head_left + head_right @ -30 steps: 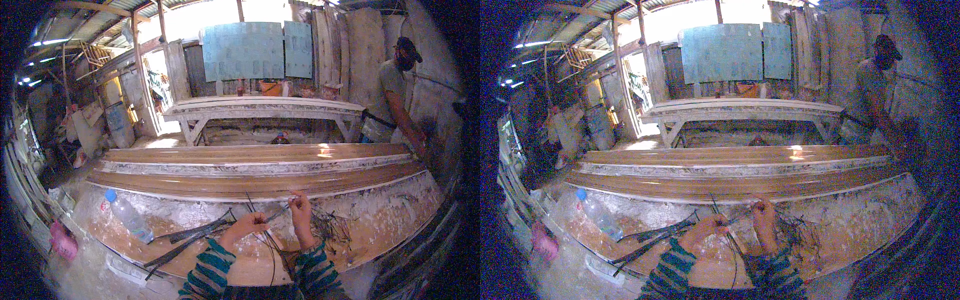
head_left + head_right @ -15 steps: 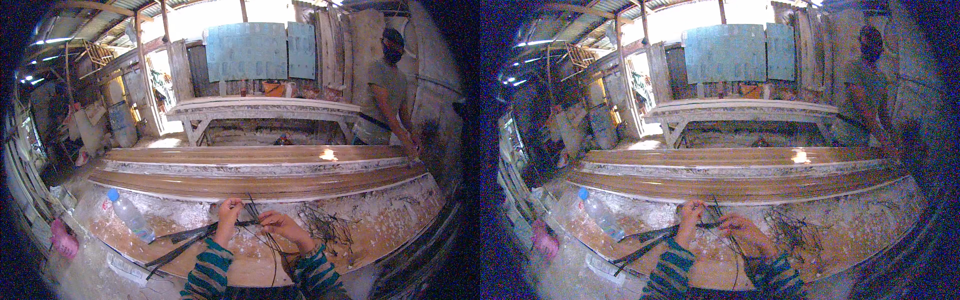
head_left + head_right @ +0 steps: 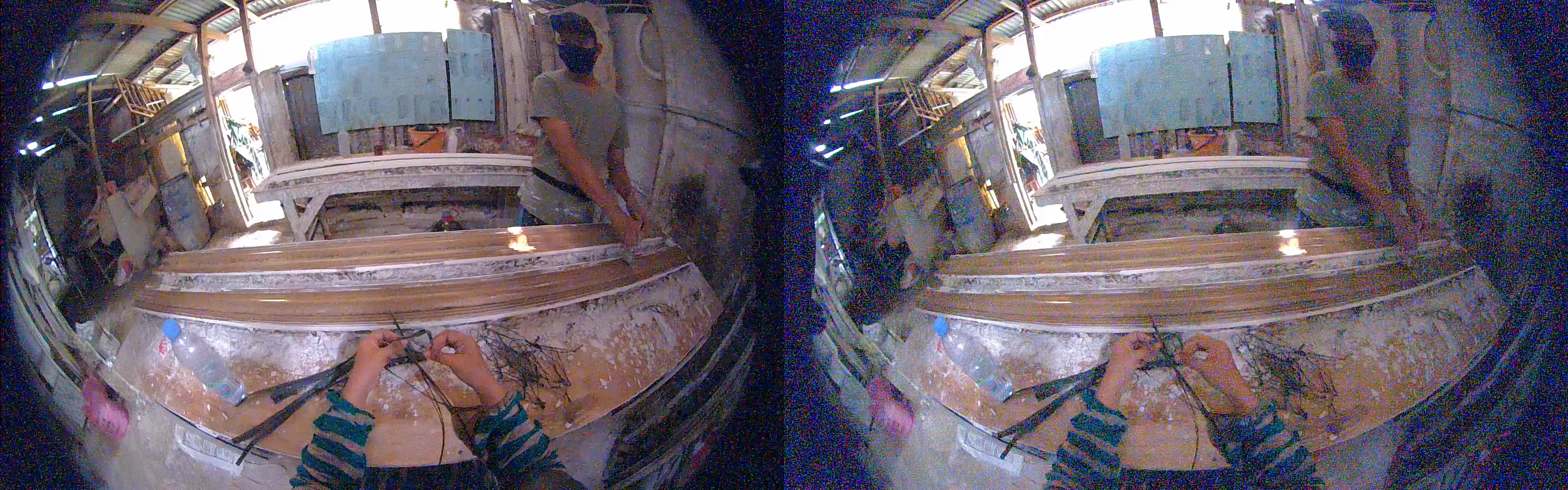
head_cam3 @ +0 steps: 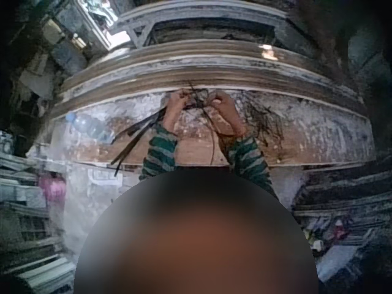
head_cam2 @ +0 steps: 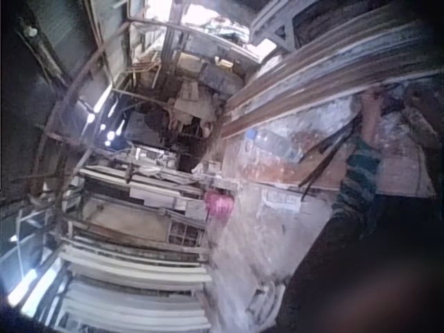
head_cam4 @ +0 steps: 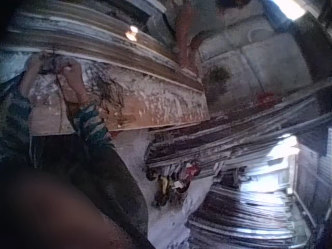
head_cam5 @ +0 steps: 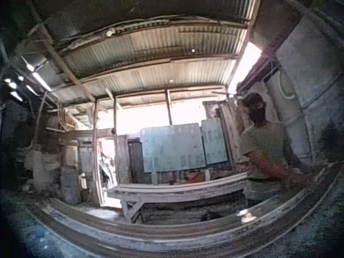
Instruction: The person repeatedly picks up black cable strips, bends and twists them, and places them back on the workbench. A second person in the background applies a white substance to a long curved wooden piece. The camera wearer continues handling the cables throughout the clip.
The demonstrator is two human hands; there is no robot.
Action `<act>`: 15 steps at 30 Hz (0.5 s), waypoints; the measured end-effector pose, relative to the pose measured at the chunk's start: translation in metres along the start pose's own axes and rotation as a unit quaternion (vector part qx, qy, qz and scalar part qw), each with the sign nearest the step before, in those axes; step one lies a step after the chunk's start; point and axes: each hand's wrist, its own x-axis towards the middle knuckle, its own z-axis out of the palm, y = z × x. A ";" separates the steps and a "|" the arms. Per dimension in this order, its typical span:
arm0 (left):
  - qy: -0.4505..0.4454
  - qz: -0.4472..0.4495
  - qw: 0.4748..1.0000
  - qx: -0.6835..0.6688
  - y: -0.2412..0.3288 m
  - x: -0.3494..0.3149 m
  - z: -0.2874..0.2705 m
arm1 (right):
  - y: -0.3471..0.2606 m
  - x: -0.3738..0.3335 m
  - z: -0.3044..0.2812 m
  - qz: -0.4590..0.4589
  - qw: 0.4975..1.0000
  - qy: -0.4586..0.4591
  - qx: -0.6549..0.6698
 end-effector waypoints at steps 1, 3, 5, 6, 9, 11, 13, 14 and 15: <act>-0.026 -0.025 0.999 0.027 -0.002 0.000 0.000 | 0.004 0.000 0.000 -0.001 0.999 0.038 -0.003; -0.087 0.006 0.995 0.050 -0.006 0.002 0.002 | 0.014 0.001 -0.001 -0.004 0.994 0.112 -0.010; -0.152 0.081 0.983 0.064 -0.006 0.003 0.008 | 0.027 0.004 -0.007 -0.026 0.980 0.161 -0.110; -0.184 0.080 0.979 0.022 -0.004 0.001 0.011 | 0.034 0.006 -0.010 -0.021 0.968 0.188 -0.163; -0.272 0.004 0.962 -0.001 0.010 -0.015 0.017 | 0.052 0.012 -0.016 -0.041 0.952 0.302 -0.006; -0.332 0.019 0.943 0.000 0.025 -0.025 0.018 | 0.057 0.012 -0.020 -0.006 0.951 0.303 -0.062; -0.308 0.021 0.950 -0.041 0.035 -0.032 0.019 | 0.058 0.012 -0.021 -0.007 0.947 0.305 -0.098; -0.303 0.052 0.948 -0.081 0.037 -0.035 0.018 | 0.056 0.011 -0.019 -0.024 0.946 0.305 -0.106; -0.253 0.058 0.966 -0.015 0.038 -0.032 0.016 | 0.053 0.011 -0.016 -0.026 0.947 0.302 -0.104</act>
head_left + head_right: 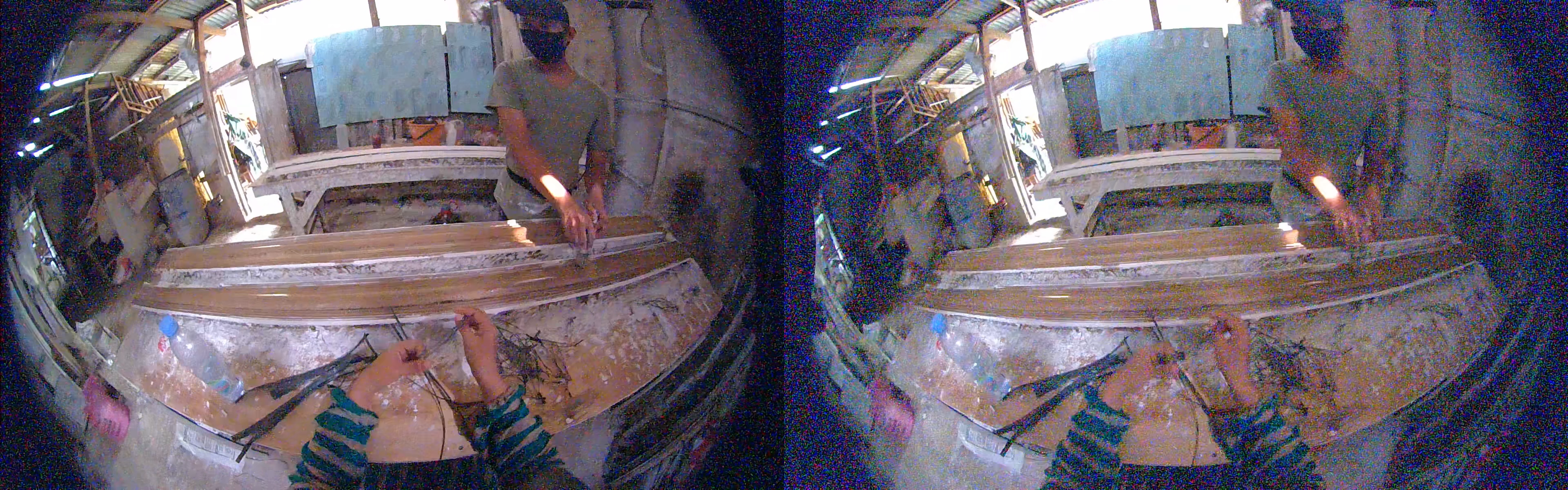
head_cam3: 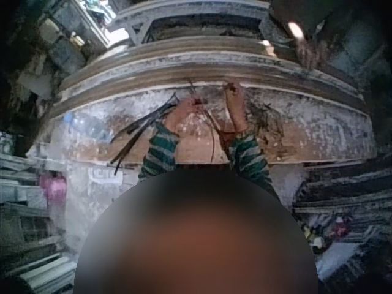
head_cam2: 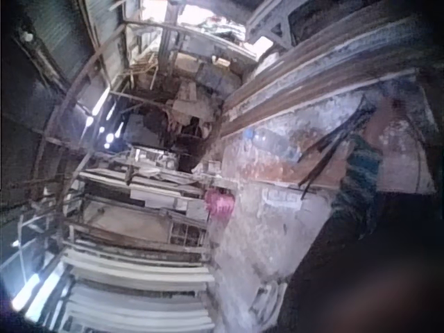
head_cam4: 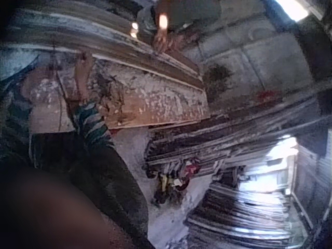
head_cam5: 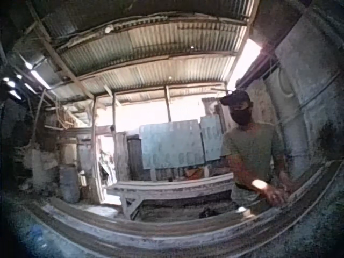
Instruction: The person repeatedly picks up black cable strips, bends and twists them, and places them back on the workbench. A second person in the background applies a white substance to a long curved wooden piece. The camera wearer continues handling the cables throughout the clip.
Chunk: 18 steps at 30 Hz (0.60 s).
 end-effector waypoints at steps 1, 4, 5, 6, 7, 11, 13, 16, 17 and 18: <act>0.040 0.014 0.997 0.066 -0.001 0.004 -0.007 | -0.004 0.000 -0.001 -0.051 0.998 -0.005 -0.040; 0.157 0.003 0.985 0.071 -0.013 0.011 -0.023 | -0.016 -0.001 -0.005 -0.089 0.992 -0.047 -0.073; 0.200 -0.030 0.978 0.059 -0.018 0.011 -0.026 | -0.019 -0.002 -0.005 -0.057 0.995 -0.070 -0.038; 0.246 -0.004 0.969 0.014 -0.022 0.011 -0.029 | -0.023 -0.003 -0.004 -0.025 0.995 -0.094 -0.003; 0.289 0.005 0.957 -0.007 -0.025 0.011 -0.031 | -0.026 -0.003 -0.004 0.006 0.985 -0.172 0.015; 0.384 -0.017 0.923 -0.020 -0.029 0.008 -0.040 | -0.039 -0.018 0.001 0.138 0.897 -0.378 0.180; 0.404 -0.030 0.914 -0.004 -0.030 0.009 -0.042 | -0.045 -0.026 0.005 0.176 0.856 -0.422 0.241; 0.395 -0.014 0.918 -0.041 -0.033 0.011 -0.045 | -0.053 -0.029 0.007 0.170 0.841 -0.468 0.214; 0.391 0.004 0.920 -0.032 -0.035 0.011 -0.046 | -0.055 -0.028 0.006 0.158 0.844 -0.474 0.193; 0.389 -0.003 0.921 -0.021 -0.036 0.011 -0.046 | -0.056 -0.026 0.005 0.146 0.848 -0.480 0.173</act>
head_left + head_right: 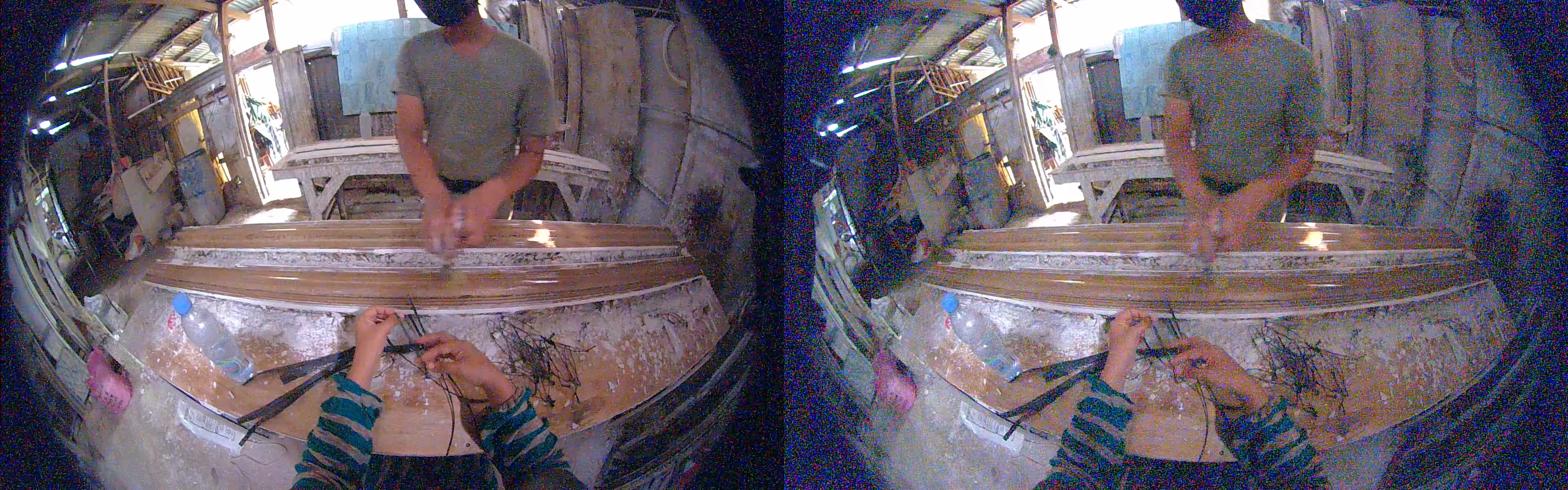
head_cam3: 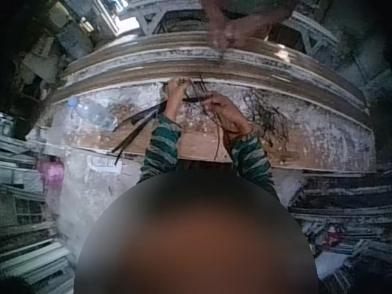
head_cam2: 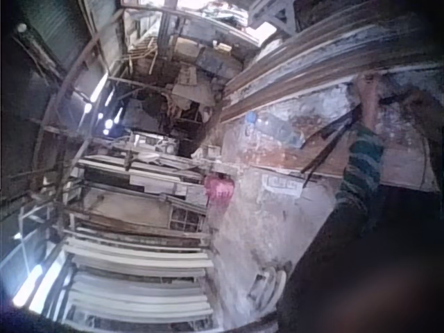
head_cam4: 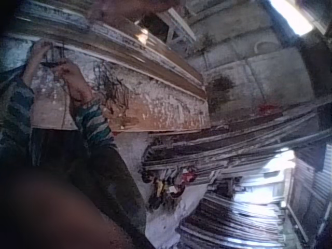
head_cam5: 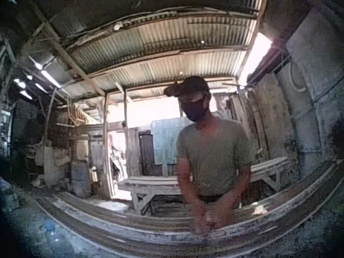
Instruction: The person repeatedly picks up black cable strips, bends and twists them, and places them back on the workbench. A second person in the background applies a white substance to a long curved wooden piece. The camera wearer continues handling the cables throughout the clip.
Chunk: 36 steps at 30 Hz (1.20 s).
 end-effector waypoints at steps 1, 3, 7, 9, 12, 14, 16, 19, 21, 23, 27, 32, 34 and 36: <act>0.001 -0.013 1.000 0.023 -0.001 0.000 0.000 | -0.002 0.000 -0.001 -0.029 0.999 0.009 -0.020; -0.025 0.027 0.998 0.043 -0.001 0.000 0.001 | -0.003 -0.001 -0.004 -0.105 0.991 0.026 -0.074; -0.084 0.017 0.995 0.047 0.000 -0.002 0.003 | 0.001 0.000 -0.013 -0.048 0.997 0.062 -0.020; -0.120 0.019 0.992 0.026 -0.001 -0.003 0.005 | 0.009 0.002 -0.017 -0.047 0.993 0.111 0.009; -0.186 0.036 0.980 0.063 -0.003 -0.005 0.009 | 0.023 0.010 -0.027 -0.095 0.964 0.216 -0.121; -0.237 0.042 0.967 0.086 -0.003 -0.008 0.013 | 0.034 0.012 -0.032 -0.126 0.950 0.265 -0.106; -0.293 0.041 0.951 0.086 0.001 -0.013 0.019 | 0.042 0.014 -0.038 -0.143 0.927 0.320 -0.136; -0.418 0.024 0.905 0.072 0.008 -0.024 0.025 | 0.044 0.015 -0.046 -0.162 0.889 0.392 -0.172; -0.448 -0.007 0.893 0.043 0.009 -0.031 0.030 | 0.041 0.010 -0.051 -0.164 0.874 0.437 -0.137; -0.438 -0.020 0.899 0.008 0.006 -0.033 0.032 | 0.038 0.009 -0.052 -0.111 0.875 0.454 -0.125; -0.319 0.022 0.947 0.047 -0.008 -0.019 0.029 | 0.037 0.014 -0.043 -0.109 0.891 0.427 -0.108; -0.112 0.024 0.993 -0.019 -0.010 -0.007 0.013 | 0.023 0.008 -0.033 -0.163 0.892 0.357 -0.227; -0.035 0.056 0.998 0.010 -0.005 -0.004 0.010 | 0.014 0.004 -0.024 -0.153 0.928 0.276 -0.197; 0.007 0.057 0.998 -0.006 -0.001 -0.003 0.006 | 0.007 0.003 -0.014 -0.117 0.973 0.160 -0.120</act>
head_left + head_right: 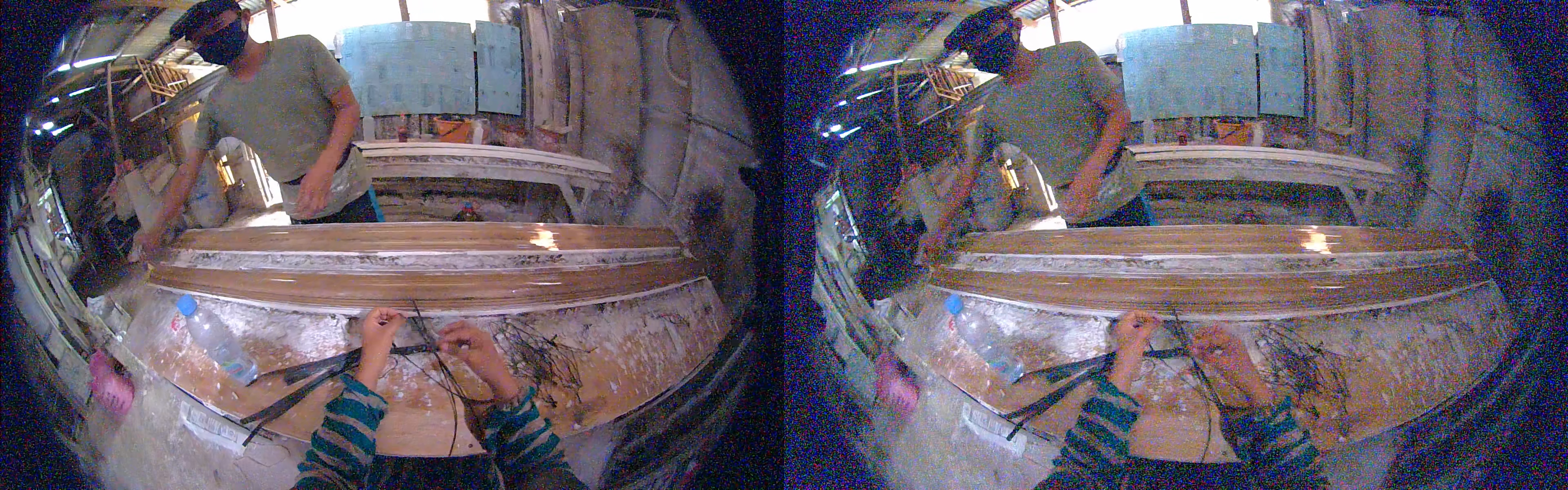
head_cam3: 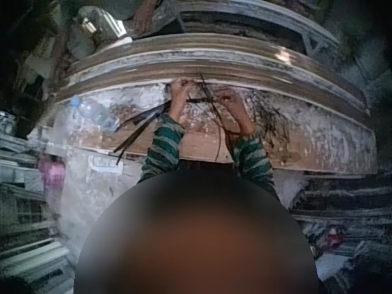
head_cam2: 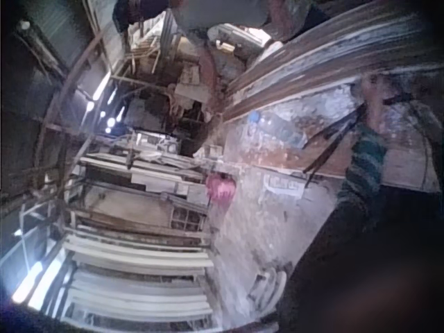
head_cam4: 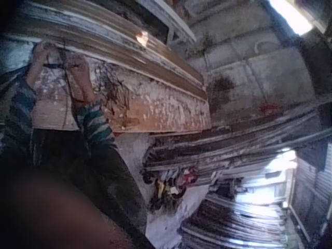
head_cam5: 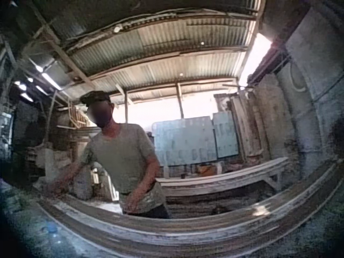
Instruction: The person repeatedly picks up black cable strips, bends and twists them, and places them back on the workbench. A second person in the background applies a white substance to a long curved wooden piece. The camera wearer continues handling the cables throughout the clip.
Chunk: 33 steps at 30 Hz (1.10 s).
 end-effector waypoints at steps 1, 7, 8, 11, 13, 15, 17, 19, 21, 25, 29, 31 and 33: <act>0.005 -0.014 0.999 -0.030 0.001 0.001 -0.002 | -0.003 -0.002 0.004 0.026 0.998 -0.041 0.037; -0.009 0.010 1.000 0.022 0.005 0.001 -0.004 | -0.009 -0.006 0.013 0.082 0.979 -0.138 0.125; -0.011 0.015 0.998 0.068 0.005 0.000 -0.004 | -0.009 -0.005 0.011 0.076 0.980 -0.142 0.116; -0.042 -0.059 0.997 0.018 0.004 -0.002 0.000 | -0.010 -0.002 0.005 0.042 0.987 -0.135 0.074; -0.068 -0.034 0.997 0.017 0.002 -0.004 0.004 | -0.010 -0.002 0.001 0.054 0.989 -0.115 0.082; -0.090 -0.016 0.995 0.034 -0.002 -0.006 0.009 | -0.008 -0.002 0.001 0.073 0.989 -0.064 0.109; -0.107 -0.020 0.992 0.070 -0.005 -0.007 0.013 | -0.003 0.000 -0.001 0.067 0.993 -0.018 0.092; -0.128 0.006 0.987 0.095 -0.006 -0.009 0.016 | 0.004 0.002 -0.004 0.050 0.998 0.027 0.024; -0.175 0.009 0.974 0.144 -0.005 -0.010 0.017 | 0.013 0.003 -0.007 0.028 0.997 0.076 -0.011; -0.320 -0.006 0.942 0.099 -0.004 -0.016 0.023 | 0.032 0.007 -0.009 0.035 0.987 0.158 0.009; -0.436 -0.068 0.897 0.035 0.000 -0.028 0.029 | 0.040 0.007 -0.013 -0.010 0.980 0.172 -0.097; -0.462 -0.066 0.883 0.051 0.005 -0.029 0.028 | 0.041 0.006 -0.013 0.010 0.975 0.197 -0.098; -0.472 -0.070 0.879 0.008 0.010 -0.028 0.026 | 0.042 0.005 -0.014 0.005 0.976 0.179 -0.120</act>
